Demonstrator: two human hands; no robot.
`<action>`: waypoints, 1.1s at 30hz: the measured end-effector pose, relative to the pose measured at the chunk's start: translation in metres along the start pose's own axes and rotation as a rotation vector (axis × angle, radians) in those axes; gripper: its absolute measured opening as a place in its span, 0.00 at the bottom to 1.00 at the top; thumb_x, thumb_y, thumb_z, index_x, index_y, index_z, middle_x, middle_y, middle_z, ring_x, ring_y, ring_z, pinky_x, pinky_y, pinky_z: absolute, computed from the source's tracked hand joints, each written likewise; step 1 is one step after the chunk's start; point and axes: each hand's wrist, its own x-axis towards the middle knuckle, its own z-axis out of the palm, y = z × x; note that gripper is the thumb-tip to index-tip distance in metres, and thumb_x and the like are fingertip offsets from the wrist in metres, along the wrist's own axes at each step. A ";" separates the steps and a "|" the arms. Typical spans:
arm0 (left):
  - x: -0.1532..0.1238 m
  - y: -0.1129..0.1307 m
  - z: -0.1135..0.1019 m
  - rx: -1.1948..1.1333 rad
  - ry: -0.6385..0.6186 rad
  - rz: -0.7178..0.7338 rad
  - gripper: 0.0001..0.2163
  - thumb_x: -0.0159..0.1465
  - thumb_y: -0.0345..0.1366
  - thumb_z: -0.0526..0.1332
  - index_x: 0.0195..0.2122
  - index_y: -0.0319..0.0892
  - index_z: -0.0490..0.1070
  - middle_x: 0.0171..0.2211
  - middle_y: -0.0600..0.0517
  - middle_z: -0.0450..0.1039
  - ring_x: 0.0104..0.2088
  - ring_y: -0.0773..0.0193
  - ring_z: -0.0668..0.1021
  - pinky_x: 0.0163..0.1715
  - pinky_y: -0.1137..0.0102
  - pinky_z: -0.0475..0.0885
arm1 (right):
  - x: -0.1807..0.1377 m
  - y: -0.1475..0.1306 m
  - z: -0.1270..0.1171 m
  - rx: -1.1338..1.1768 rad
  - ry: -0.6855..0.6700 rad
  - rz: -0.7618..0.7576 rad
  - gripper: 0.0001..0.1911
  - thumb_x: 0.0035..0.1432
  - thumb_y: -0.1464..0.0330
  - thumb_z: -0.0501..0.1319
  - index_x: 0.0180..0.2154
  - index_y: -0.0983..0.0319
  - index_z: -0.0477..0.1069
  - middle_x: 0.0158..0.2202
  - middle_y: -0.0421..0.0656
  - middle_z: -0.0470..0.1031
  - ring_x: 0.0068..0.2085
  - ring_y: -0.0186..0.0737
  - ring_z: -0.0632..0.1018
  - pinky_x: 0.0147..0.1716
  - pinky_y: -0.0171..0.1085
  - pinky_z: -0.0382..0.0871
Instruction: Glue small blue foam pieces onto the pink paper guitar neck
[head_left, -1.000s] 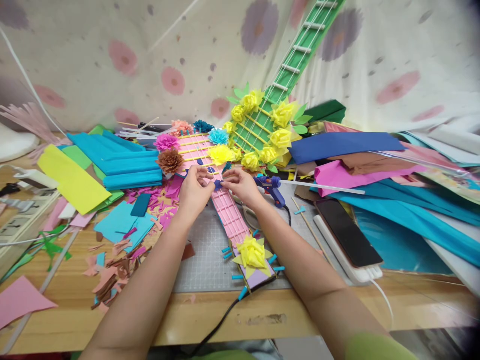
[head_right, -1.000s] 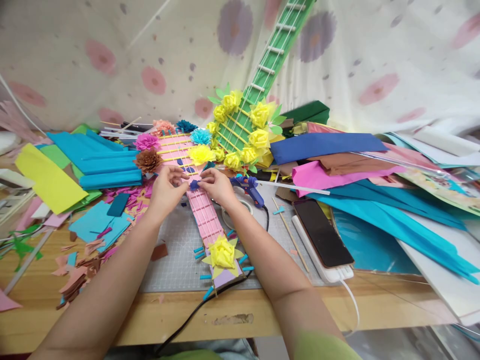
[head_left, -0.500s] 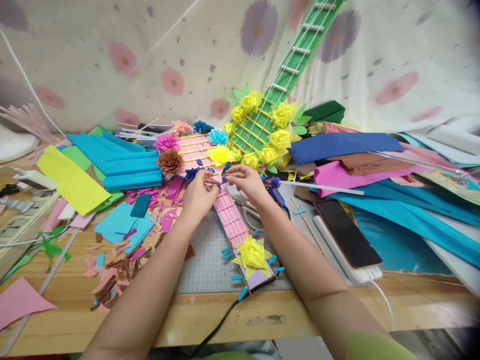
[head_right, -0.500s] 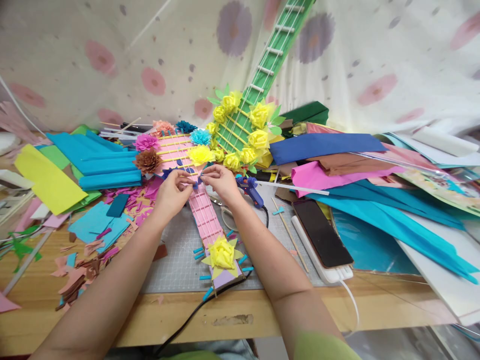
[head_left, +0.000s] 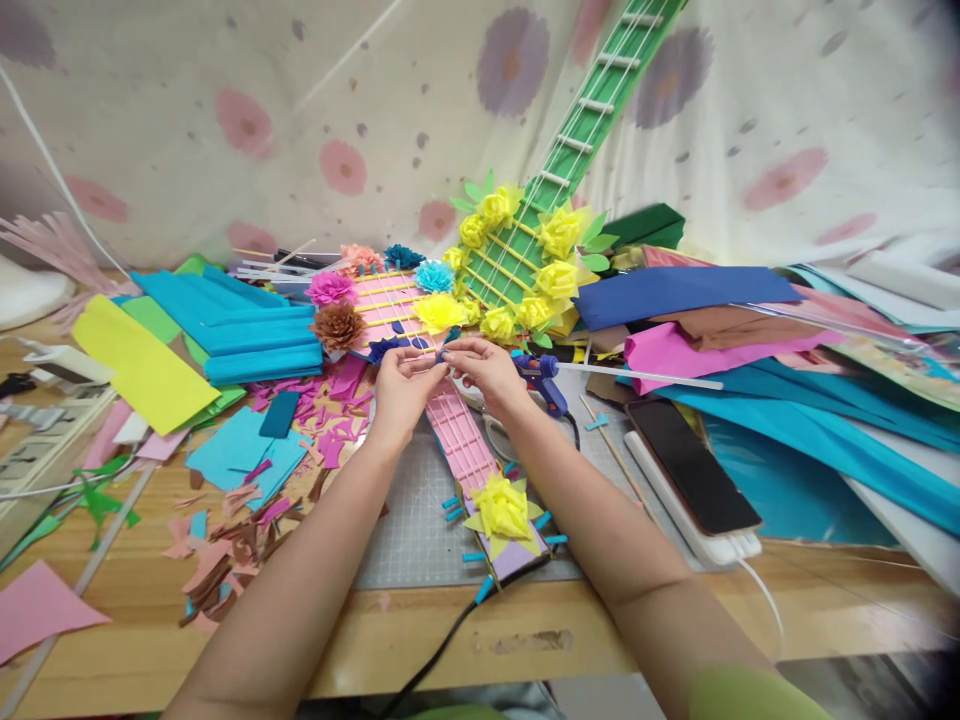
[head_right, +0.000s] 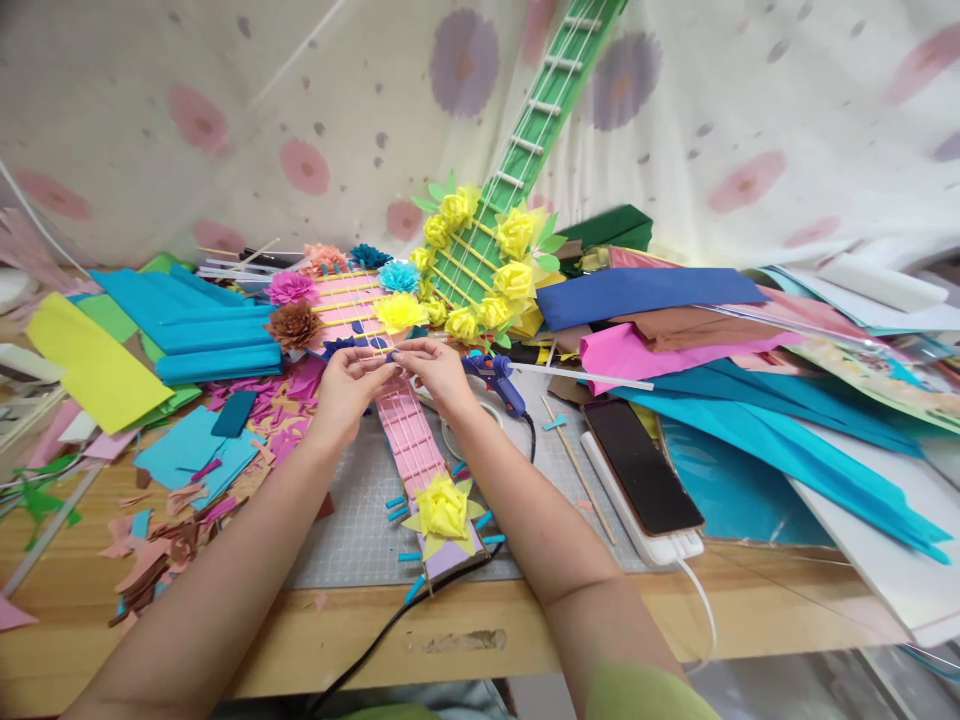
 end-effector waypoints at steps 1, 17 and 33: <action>0.001 0.000 -0.001 0.003 0.012 0.006 0.19 0.44 0.28 0.67 0.33 0.41 0.59 0.25 0.56 0.74 0.26 0.68 0.78 0.29 0.70 0.75 | 0.000 0.000 0.001 0.002 -0.004 0.005 0.16 0.34 0.63 0.69 0.28 0.62 0.71 0.20 0.35 0.70 0.21 0.27 0.66 0.20 0.30 0.56; 0.019 0.014 -0.023 0.164 0.040 0.066 0.19 0.44 0.30 0.67 0.32 0.43 0.57 0.21 0.58 0.70 0.28 0.58 0.80 0.23 0.69 0.74 | -0.008 -0.028 -0.025 -0.291 -0.103 -0.100 0.09 0.43 0.64 0.64 0.26 0.62 0.69 0.23 0.36 0.69 0.24 0.28 0.67 0.25 0.31 0.63; 0.006 0.019 -0.010 -0.124 -0.110 -0.046 0.15 0.45 0.27 0.65 0.31 0.42 0.60 0.25 0.58 0.68 0.36 0.64 0.78 0.39 0.62 0.74 | -0.019 0.000 -0.019 -0.084 -0.267 -0.003 0.14 0.43 0.63 0.67 0.31 0.62 0.67 0.28 0.38 0.75 0.32 0.33 0.76 0.36 0.34 0.68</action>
